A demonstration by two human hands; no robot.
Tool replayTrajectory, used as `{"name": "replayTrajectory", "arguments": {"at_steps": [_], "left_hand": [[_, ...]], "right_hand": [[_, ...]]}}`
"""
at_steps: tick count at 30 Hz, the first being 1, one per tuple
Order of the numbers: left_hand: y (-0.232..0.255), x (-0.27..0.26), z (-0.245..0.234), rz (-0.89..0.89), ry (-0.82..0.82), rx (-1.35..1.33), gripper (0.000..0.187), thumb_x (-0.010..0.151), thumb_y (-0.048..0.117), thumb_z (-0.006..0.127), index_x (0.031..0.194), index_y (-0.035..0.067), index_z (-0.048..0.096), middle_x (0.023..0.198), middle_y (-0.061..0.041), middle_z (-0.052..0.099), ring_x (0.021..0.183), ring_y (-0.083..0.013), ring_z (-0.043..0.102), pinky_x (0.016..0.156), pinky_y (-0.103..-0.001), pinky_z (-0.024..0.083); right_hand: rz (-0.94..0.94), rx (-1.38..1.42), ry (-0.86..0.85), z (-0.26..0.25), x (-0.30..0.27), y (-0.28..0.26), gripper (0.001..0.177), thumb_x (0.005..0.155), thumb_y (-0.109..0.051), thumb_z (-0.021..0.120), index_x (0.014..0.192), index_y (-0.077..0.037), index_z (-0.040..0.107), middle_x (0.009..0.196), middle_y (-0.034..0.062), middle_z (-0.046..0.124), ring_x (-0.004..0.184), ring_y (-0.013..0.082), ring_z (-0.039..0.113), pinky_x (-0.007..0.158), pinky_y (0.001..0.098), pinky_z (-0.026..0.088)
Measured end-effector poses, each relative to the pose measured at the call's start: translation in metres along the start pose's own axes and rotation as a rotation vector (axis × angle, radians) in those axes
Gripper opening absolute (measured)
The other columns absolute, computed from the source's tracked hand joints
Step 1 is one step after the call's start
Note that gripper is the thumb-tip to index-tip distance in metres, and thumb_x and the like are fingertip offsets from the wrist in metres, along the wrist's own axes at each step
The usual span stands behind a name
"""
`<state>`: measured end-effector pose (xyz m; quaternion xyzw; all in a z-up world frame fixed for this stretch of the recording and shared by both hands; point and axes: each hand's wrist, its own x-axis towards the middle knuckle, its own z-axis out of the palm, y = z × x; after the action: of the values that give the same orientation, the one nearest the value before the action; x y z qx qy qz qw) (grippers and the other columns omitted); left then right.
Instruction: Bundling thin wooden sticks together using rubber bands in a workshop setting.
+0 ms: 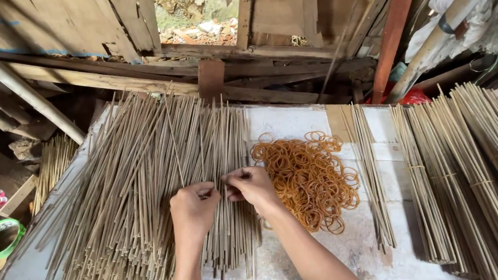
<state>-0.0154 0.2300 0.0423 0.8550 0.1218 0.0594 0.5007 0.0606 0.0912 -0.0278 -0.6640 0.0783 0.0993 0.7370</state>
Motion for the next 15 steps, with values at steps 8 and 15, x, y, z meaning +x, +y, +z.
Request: {"name": "replayTrajectory", "arguments": {"at_steps": [8, 15], "left_hand": [[0.016, 0.006, 0.065, 0.056, -0.235, -0.189, 0.024, 0.084, 0.007, 0.075, 0.106, 0.001, 0.08, 0.101, -0.021, 0.079, 0.077, -0.028, 0.079, 0.065, -0.036, 0.064], [0.037, -0.012, 0.205, 0.031, -0.638, -0.553, 0.039, 0.083, 0.0, 0.074, 0.119, -0.014, 0.067, 0.108, -0.032, 0.073, 0.071, -0.0258, 0.077, 0.068, -0.031, 0.067]], "right_hand": [[-0.013, -0.011, 0.034, -0.071, -0.035, -0.029, 0.031, 0.089, -0.006, 0.076, 0.113, 0.013, 0.069, 0.093, 0.0279, 0.072, 0.073, 0.029, 0.074, 0.066, 0.0415, 0.067], [-0.009, -0.187, 0.222, -0.218, -0.063, -0.029, 0.039, 0.084, 0.0, 0.078, 0.12, 0.01, 0.071, 0.103, 0.0311, 0.071, 0.082, 0.0331, 0.075, 0.072, 0.0433, 0.066]]}}
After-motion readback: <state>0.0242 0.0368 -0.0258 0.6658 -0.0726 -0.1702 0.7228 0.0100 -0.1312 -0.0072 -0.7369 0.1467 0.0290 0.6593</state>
